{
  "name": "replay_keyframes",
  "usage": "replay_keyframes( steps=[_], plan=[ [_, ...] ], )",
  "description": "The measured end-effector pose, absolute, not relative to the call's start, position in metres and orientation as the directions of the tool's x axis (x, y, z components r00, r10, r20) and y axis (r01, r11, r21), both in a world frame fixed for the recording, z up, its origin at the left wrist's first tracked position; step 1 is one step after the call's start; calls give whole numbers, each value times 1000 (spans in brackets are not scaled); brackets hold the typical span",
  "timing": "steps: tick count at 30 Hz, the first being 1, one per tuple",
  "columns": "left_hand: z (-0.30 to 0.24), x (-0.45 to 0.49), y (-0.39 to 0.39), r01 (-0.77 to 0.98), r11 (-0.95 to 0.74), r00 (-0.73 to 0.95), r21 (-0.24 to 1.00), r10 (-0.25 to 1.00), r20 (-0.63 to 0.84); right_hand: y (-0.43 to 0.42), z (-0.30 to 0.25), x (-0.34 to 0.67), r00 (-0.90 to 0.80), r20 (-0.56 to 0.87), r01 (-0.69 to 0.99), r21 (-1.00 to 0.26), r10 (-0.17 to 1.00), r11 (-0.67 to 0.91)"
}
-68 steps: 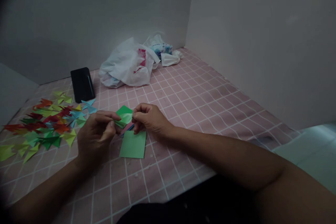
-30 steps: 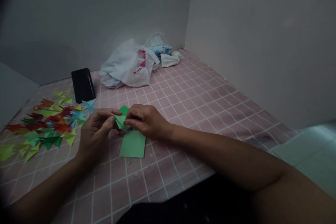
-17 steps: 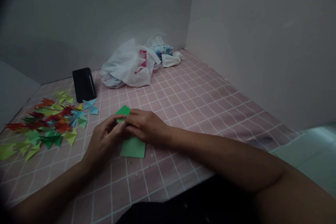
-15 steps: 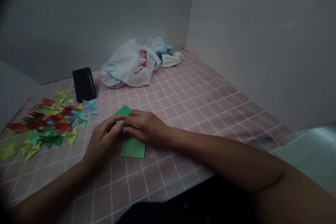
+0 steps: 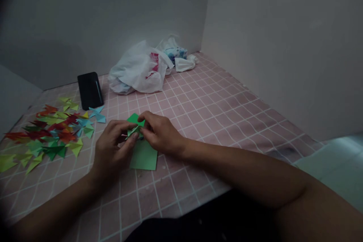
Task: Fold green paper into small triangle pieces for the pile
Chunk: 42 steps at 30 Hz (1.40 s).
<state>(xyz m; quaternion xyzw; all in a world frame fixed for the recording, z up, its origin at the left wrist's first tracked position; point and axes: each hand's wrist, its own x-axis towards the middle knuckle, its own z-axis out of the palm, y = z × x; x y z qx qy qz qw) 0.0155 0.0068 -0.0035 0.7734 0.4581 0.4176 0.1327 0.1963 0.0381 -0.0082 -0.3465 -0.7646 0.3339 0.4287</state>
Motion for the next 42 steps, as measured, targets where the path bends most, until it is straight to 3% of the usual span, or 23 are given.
replay_keyframes(
  steps=[4, 8, 13, 19, 25, 42],
  plan=[
    [-6, 15, 6, 637, -635, 312, 437, 731, 606, 38, -9, 195, -394, 379, 313, -801, 837, 510],
    [-4, 15, 4, 640, -652, 333, 408, 713, 618, 33, -7, 195, -351, 316, 437, -777, 881, 453],
    [-2, 16, 6, 632, -612, 286, 476, 755, 591, 34, -4, 196, -410, 246, 479, -762, 878, 437],
    [-3, 11, 12, 609, -563, 243, 558, 802, 545, 32, -4, 195, -512, 290, 418, -738, 809, 529],
    [-3, 12, 13, 568, -586, 304, 578, 802, 514, 31, 0, 197, -389, 329, 416, -770, 861, 483],
    [-7, 12, 12, 398, -403, 239, 824, 913, 331, 31, -1, 196, -387, 308, 386, -802, 869, 456]
  ],
)
